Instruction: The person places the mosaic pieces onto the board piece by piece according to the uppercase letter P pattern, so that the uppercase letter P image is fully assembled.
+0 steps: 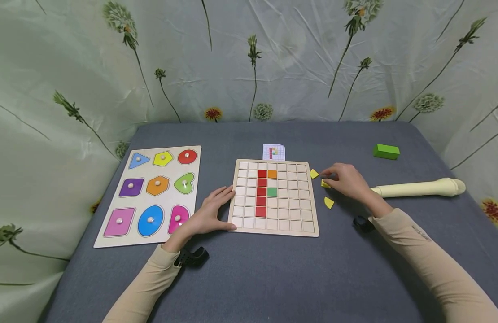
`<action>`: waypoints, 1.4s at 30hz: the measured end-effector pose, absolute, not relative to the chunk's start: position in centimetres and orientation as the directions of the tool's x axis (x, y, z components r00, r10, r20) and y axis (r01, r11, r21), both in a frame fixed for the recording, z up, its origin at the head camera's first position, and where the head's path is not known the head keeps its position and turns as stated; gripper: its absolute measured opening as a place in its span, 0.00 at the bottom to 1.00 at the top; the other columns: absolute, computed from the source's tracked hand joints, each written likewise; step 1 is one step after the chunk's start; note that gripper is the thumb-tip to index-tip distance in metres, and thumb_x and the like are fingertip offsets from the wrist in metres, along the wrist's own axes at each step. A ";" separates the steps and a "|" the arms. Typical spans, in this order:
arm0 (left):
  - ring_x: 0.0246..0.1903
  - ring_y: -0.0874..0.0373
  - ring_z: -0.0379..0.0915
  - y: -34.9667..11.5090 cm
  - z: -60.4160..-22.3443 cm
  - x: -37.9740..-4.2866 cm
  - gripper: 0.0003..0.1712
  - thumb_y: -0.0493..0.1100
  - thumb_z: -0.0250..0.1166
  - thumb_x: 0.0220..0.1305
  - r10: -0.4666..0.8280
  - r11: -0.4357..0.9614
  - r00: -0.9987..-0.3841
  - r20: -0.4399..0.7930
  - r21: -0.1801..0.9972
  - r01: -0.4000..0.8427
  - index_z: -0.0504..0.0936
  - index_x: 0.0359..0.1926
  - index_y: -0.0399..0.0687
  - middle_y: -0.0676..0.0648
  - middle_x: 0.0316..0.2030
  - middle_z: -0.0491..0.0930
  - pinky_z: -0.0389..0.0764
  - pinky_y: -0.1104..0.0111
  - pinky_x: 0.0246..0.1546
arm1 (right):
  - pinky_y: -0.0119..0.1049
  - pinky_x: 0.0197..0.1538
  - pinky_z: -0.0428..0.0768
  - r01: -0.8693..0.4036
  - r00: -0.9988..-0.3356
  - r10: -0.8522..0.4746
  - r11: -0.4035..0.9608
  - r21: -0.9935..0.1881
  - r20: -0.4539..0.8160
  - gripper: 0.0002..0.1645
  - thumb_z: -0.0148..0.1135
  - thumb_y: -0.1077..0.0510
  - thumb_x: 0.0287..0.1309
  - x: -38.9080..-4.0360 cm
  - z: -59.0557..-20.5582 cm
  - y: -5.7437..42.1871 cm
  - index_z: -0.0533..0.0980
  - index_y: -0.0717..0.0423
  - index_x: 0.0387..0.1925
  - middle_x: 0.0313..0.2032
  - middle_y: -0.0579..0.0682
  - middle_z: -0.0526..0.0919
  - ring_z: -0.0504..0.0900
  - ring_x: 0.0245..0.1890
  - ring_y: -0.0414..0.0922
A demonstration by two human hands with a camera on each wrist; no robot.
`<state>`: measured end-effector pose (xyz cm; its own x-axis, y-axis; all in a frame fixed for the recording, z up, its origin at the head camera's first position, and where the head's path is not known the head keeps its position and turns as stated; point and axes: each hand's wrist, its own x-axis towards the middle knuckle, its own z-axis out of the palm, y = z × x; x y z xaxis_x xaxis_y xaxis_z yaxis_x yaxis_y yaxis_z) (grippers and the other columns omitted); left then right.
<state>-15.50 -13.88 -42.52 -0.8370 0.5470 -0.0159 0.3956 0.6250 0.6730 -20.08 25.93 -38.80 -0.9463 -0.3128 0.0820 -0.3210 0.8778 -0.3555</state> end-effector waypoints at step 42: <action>0.72 0.42 0.41 -13.9 -42.6 -15.6 0.54 0.49 0.75 0.44 0.547 0.626 -0.837 -0.018 0.673 0.395 0.58 0.70 0.40 0.42 0.72 0.53 0.47 0.39 0.66 | 0.34 0.31 0.66 -0.461 -0.877 -0.475 0.780 -0.423 0.079 0.26 0.60 0.70 0.53 -21.9 -39.9 24.9 0.72 0.64 0.56 0.47 0.62 0.80 0.67 0.23 0.40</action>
<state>-15.57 -13.86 -42.56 -0.8369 0.5471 -0.0179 0.3947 0.6257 0.6729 -21.87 24.91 -39.95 -0.8766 -0.4748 0.0788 -0.4607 0.7804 -0.4227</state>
